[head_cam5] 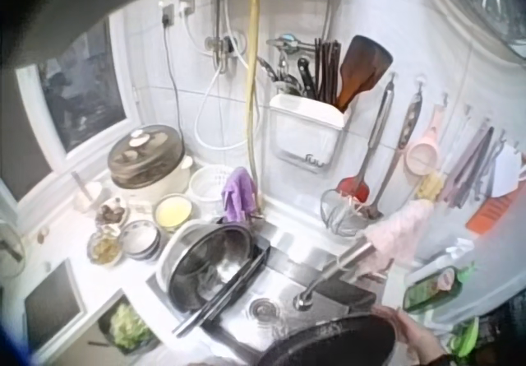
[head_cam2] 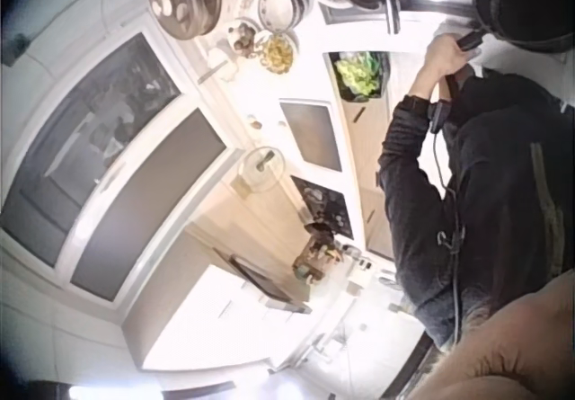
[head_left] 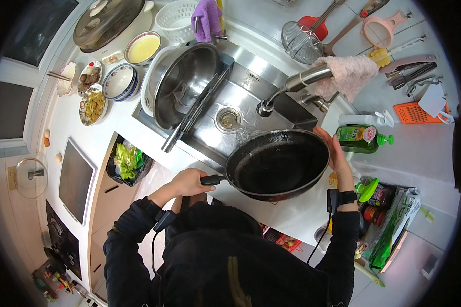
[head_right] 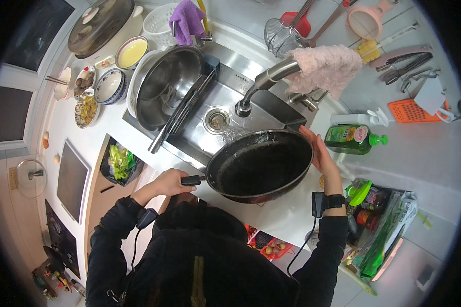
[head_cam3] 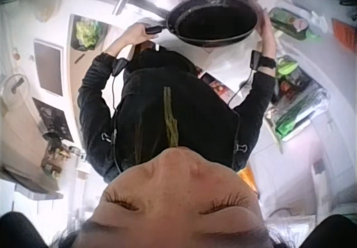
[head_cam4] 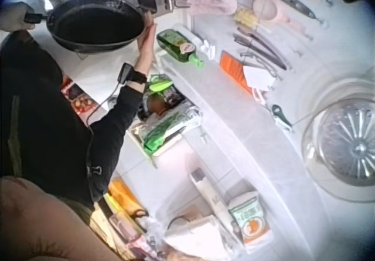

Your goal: The person rinses a pot, pours water into it, and then retrieves a carrot. They peel the carrot over the sink, wash it, and grate it into a bowl using a handheld grater.

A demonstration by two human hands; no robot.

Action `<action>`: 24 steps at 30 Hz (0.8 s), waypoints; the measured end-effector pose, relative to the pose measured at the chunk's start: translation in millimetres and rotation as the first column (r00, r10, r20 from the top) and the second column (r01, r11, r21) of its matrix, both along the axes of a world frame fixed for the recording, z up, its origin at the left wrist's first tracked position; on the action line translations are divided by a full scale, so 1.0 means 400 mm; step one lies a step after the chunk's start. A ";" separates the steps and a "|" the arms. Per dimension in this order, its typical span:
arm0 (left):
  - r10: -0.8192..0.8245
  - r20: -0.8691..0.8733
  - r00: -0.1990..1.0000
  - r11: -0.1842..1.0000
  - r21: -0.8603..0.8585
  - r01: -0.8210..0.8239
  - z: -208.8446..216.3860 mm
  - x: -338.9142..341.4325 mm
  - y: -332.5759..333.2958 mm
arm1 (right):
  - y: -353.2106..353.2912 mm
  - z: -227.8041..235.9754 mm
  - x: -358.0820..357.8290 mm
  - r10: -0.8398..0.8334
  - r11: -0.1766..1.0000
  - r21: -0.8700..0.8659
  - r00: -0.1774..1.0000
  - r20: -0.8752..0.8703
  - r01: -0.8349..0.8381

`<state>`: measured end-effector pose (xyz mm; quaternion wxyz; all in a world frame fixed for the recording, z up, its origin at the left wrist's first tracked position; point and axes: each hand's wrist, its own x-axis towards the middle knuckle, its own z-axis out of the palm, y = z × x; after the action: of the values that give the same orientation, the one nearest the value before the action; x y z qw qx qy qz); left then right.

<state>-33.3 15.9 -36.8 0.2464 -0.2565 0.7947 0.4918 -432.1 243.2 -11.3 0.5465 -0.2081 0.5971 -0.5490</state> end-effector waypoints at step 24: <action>0.126 -0.262 0.957 0.971 -0.165 -0.173 0.045 0.357 0.153 | 0.048 0.152 0.372 -0.075 0.942 -0.332 0.928 -0.364 -0.054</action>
<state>109.4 77.0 -18.8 0.0814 -0.2740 0.8401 0.4610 -283.4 262.4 49.5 0.3772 -0.3951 0.5883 -0.5963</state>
